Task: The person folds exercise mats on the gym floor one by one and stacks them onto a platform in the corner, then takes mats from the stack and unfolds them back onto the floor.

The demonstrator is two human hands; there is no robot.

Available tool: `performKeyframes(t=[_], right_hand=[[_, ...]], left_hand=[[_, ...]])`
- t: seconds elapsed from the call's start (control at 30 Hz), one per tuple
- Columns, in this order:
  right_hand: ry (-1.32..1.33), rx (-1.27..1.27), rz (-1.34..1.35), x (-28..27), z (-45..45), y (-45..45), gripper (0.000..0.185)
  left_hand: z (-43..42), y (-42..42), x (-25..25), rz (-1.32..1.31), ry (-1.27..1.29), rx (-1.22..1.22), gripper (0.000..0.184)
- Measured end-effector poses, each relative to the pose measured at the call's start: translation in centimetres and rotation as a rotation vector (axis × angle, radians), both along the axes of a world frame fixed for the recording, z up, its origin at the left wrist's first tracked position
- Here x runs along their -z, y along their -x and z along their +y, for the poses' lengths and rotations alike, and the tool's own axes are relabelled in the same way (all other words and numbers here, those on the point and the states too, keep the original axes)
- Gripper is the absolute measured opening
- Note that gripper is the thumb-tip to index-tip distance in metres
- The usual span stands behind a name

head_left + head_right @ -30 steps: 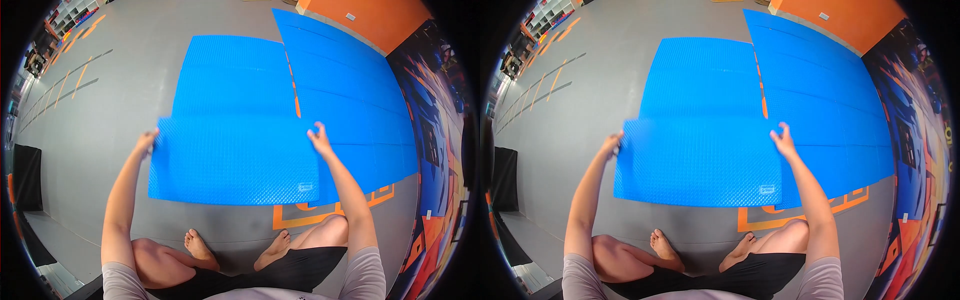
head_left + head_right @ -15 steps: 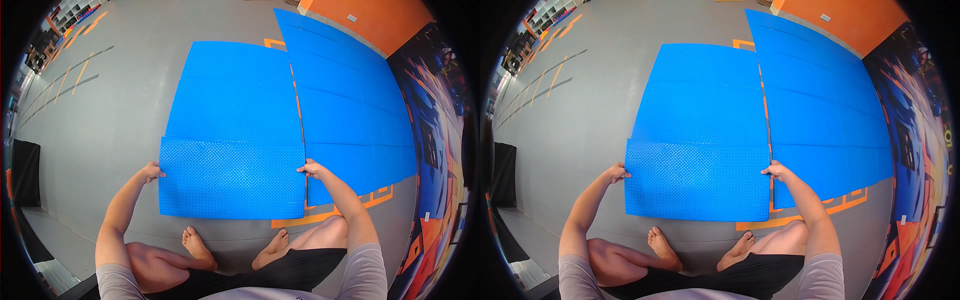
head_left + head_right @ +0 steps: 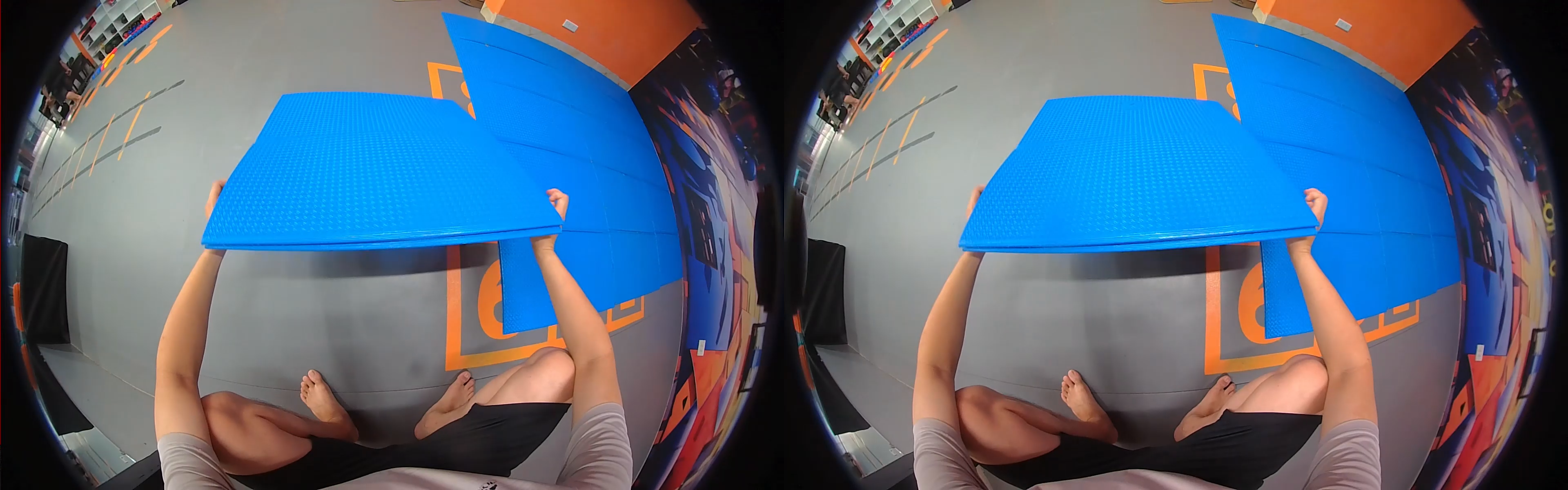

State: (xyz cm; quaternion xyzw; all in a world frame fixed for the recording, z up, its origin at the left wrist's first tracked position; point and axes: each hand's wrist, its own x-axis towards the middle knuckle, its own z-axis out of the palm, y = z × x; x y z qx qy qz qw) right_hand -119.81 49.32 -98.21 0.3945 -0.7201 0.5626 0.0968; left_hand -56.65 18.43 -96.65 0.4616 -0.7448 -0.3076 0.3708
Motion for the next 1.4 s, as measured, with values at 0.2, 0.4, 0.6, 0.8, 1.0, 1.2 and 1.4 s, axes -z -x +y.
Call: performKeyframes(t=[0.2, 0.4, 0.6, 0.8, 1.0, 1.2, 1.4], right_hand=[[-0.123, -0.163, -0.221, -6.9, -0.3, -3.3, 0.048], [0.012, -0.204, -0.473, -7.8, -2.2, -5.2, 0.068], [-0.423, -0.186, -0.674, -0.6, -0.4, -4.1, 0.072], [-1.289, -0.188, -0.878, 6.7, 6.1, -6.4, 0.084], [-1.121, -0.37, -1.207, 5.6, 6.1, -8.7, 0.06], [-0.498, -0.354, -0.939, -1.4, -0.1, -6.7, 0.055], [-0.013, -0.49, -0.596, -12.0, -2.8, -3.4, 0.055]], left_hand=[[-0.2, 0.7, -0.7, 0.128, -0.017, 0.105, 0.043], [1.8, 2.7, -3.4, 0.358, -0.518, 0.007, 0.049], [3.9, 1.1, 3.1, 0.156, -0.949, -0.103, 0.061], [9.2, -0.8, 9.6, -0.43, -1.168, -0.212, 0.088], [10.9, -1.0, 10.2, -0.129, -1.291, -0.088, 0.06], [4.1, 0.7, -1.1, 0.192, -0.751, -0.018, 0.059], [-0.6, 2.3, -12.9, 0.515, -0.292, 0.031, 0.055]])
